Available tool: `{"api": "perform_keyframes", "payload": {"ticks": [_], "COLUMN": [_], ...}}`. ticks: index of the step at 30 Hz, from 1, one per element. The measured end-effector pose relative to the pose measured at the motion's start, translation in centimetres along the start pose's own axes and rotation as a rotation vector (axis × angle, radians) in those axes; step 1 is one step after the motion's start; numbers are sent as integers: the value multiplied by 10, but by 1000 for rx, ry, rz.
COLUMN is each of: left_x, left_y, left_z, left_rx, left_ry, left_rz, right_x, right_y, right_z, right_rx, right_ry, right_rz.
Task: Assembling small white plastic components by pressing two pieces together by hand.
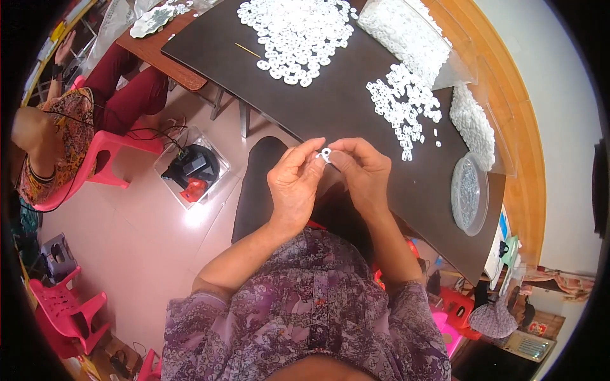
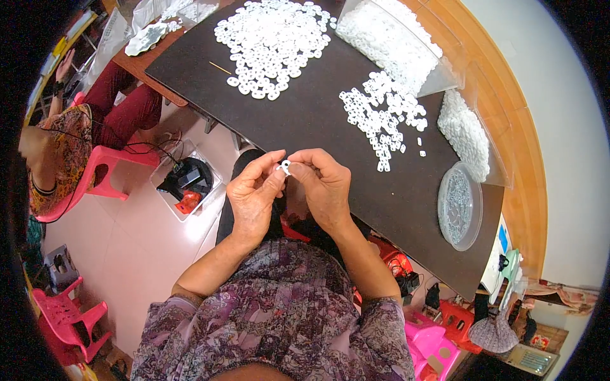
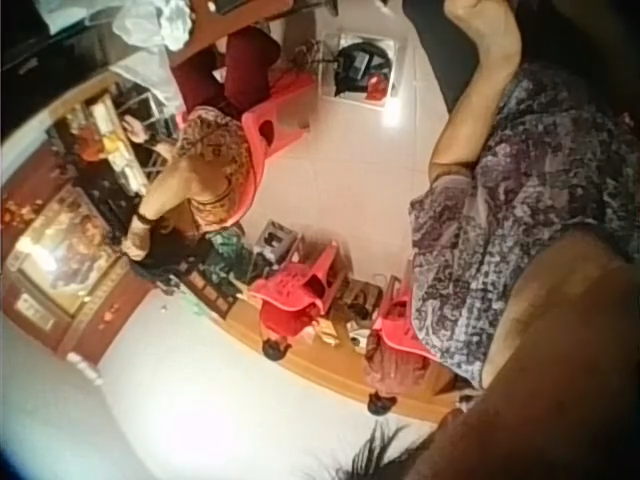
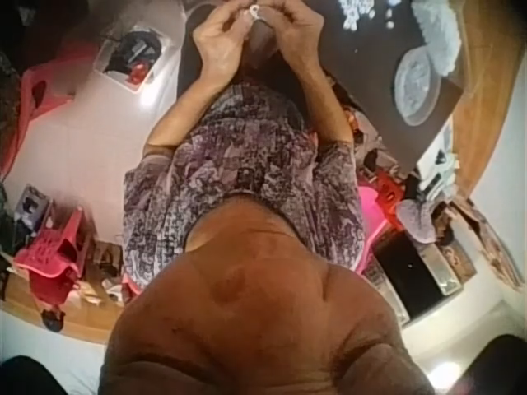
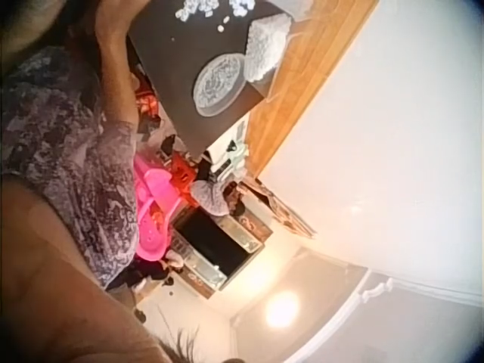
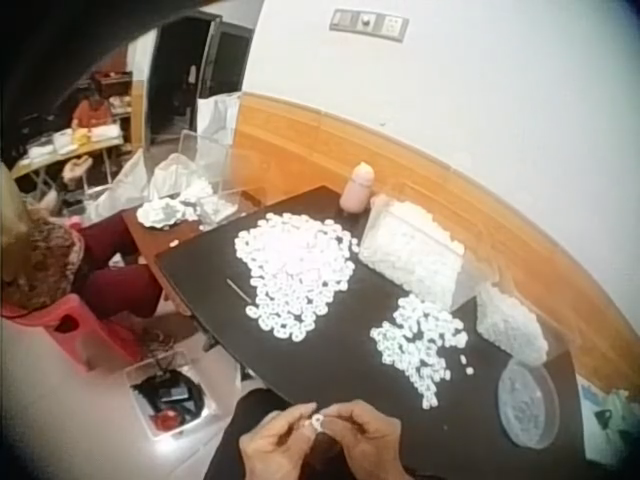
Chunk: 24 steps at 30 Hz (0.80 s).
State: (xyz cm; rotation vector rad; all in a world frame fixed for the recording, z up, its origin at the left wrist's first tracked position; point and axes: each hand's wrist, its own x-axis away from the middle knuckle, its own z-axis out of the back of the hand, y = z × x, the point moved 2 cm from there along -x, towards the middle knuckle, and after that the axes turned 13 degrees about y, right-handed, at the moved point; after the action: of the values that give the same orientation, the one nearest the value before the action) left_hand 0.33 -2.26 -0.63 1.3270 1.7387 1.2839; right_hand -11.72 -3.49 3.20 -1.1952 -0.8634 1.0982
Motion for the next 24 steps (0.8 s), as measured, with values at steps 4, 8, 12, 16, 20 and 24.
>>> {"api": "perform_keyframes", "payload": {"ticks": [4, 8, 12, 16, 20, 24], "left_x": [0, -2, -3, -3, -5, -5], "left_y": [1, 3, 2, 2, -3, 2], "left_z": [-1, 1, 2, 0, 1, -4], "left_rx": [27, 67, 102, 101, 78, 161], "left_ry": [-37, -56, -62, -31, 10, 32], "left_rz": [74, 118, 253, 178, 71, 206], "right_x": [0, 2, 2, 2, 10, 9], "right_y": [3, 3, 3, 5, -1, 3], "right_z": [2, 0, 1, 1, -2, -1], "right_rx": [43, 74, 144, 256, 276, 394], "right_ry": [10, -1, -19, -26, -21, 19], "right_rz": [65, 188, 280, 437, 484, 635]}}
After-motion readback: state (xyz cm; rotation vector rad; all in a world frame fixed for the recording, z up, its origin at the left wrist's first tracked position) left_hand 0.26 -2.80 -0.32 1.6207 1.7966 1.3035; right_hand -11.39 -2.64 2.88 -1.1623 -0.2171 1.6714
